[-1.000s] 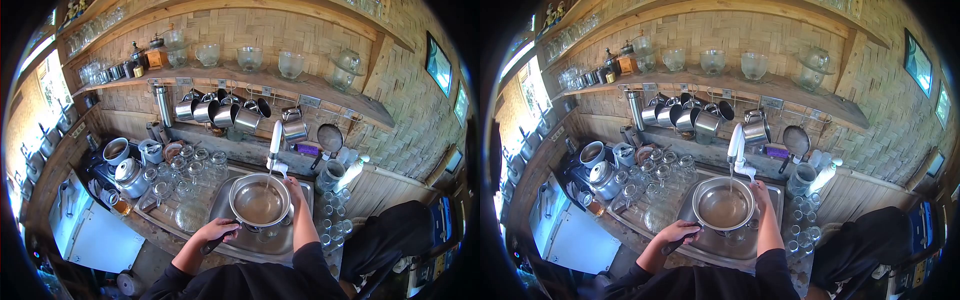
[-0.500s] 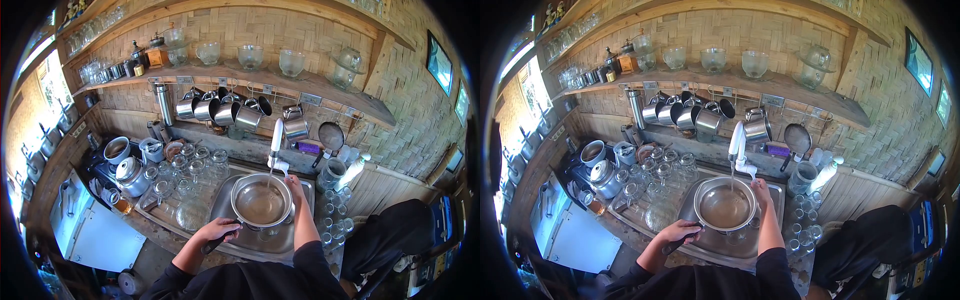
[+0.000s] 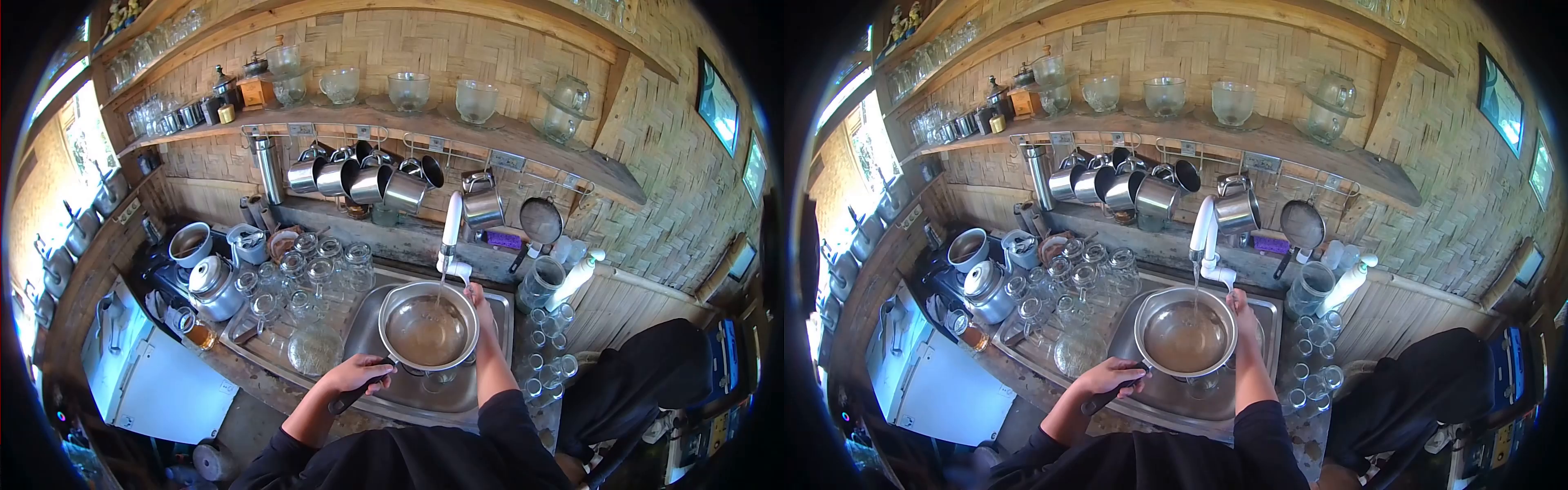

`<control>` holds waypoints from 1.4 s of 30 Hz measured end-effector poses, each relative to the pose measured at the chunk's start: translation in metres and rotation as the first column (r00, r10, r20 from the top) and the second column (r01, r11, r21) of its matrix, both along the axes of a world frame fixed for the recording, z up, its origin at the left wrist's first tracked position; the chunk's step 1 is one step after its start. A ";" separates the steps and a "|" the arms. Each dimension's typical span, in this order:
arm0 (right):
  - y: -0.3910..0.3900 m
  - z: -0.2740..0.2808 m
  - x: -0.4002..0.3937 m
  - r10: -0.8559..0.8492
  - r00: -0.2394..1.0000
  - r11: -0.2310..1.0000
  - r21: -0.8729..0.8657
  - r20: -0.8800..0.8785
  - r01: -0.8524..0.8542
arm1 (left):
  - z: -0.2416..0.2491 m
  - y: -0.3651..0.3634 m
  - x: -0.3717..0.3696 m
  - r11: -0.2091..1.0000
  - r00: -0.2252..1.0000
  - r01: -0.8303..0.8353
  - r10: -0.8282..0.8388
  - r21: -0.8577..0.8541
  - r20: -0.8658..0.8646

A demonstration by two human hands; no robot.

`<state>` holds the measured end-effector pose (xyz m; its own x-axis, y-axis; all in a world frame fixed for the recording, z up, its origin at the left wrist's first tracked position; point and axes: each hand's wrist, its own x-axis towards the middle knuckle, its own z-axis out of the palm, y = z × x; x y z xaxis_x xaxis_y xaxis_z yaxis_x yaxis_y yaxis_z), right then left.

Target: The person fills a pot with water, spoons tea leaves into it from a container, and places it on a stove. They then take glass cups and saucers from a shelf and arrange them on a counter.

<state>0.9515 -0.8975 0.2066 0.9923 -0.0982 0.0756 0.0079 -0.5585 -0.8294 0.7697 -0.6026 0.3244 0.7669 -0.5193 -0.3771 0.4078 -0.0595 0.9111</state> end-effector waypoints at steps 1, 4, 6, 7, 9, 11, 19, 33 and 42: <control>0.001 0.001 -0.001 -0.007 1.000 0.998 -0.058 0.004 0.007 | -0.001 0.000 0.000 1.000 1.000 0.000 0.000 -0.004 0.006; 0.001 -0.002 0.000 -0.022 0.999 0.997 -0.074 0.027 0.024 | -0.001 0.000 0.000 1.000 1.000 0.002 -0.002 -0.011 0.011; 0.000 -0.002 0.001 -0.028 0.999 0.993 -0.113 0.026 0.031 | -0.002 0.000 0.000 1.000 1.000 0.005 -0.005 -0.008 0.009; 0.000 -0.002 0.001 -0.034 0.999 0.988 -0.152 0.027 0.037 | -0.003 0.001 0.000 1.000 1.000 0.008 -0.008 -0.004 0.008; 0.001 0.003 -0.003 -0.050 0.998 0.981 -0.188 0.033 0.055 | -0.006 0.001 0.001 1.000 1.000 0.009 -0.009 -0.011 -0.001; 0.002 0.011 -0.006 -0.067 0.997 0.972 -0.223 0.041 0.074 | -0.006 0.001 0.001 1.000 1.000 0.010 -0.011 -0.018 -0.010; -0.001 0.013 -0.010 -0.047 0.996 0.976 -0.210 0.079 0.063 | -0.001 0.000 0.002 1.000 1.000 0.007 -0.007 0.019 -0.007; -0.002 0.014 -0.009 -0.022 0.992 0.935 -0.348 0.126 0.064 | 0.002 -0.001 0.004 1.000 1.000 0.013 -0.013 0.004 -0.020; 0.004 -0.003 -0.004 -0.092 0.983 0.938 -0.318 0.157 0.139 | -0.002 0.001 0.002 1.000 0.999 -0.007 0.007 -0.009 -0.033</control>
<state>0.9473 -0.8936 0.2035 0.9533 -0.1582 0.2574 0.0280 -0.8020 -0.5966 0.7715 -0.6013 0.3222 0.7577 -0.5172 -0.3979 0.4381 -0.0487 0.8976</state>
